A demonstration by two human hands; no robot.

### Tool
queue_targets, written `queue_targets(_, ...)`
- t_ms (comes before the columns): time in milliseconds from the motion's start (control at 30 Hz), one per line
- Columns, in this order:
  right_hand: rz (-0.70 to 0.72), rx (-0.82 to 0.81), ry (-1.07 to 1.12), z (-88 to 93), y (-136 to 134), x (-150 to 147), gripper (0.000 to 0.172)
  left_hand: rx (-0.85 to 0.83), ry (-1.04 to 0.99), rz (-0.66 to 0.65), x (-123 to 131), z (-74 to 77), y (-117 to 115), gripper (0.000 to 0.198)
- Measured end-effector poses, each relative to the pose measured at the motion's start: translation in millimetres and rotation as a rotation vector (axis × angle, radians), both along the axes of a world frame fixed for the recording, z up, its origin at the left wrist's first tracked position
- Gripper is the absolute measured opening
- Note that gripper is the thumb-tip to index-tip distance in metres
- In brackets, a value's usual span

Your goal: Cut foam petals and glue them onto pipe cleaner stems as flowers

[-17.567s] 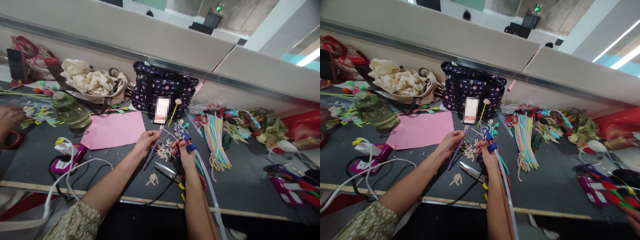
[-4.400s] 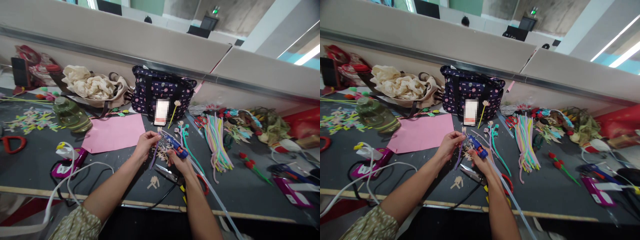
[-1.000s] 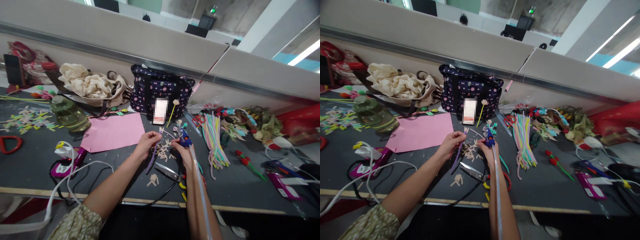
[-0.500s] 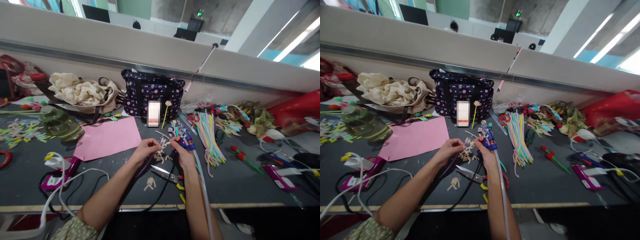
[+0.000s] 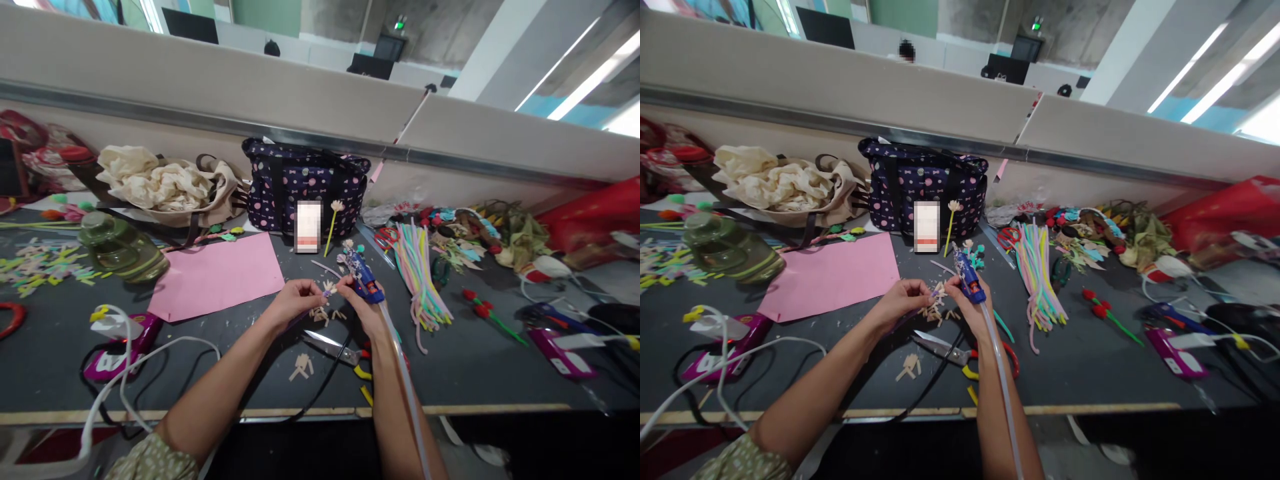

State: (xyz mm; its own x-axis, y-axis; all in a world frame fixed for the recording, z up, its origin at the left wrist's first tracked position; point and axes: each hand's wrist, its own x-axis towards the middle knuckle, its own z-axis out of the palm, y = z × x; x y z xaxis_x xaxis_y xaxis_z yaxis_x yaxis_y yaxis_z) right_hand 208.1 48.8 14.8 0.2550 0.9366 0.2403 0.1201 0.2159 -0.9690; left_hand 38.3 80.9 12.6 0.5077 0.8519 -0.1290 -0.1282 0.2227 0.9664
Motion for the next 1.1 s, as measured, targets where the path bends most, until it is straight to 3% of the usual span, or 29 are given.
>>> queue_targets(267,0.063,0.007,-0.047,5.0,-2.2,-0.3,0.016,0.029,0.005,-0.018,-0.3,-1.5,-0.3,0.021)
queue_targets(1100,0.053,0.017,-0.160,12.5,-5.3,-1.2,0.018,0.084,0.034,-0.009,1.0,-6.1,0.3,0.022)
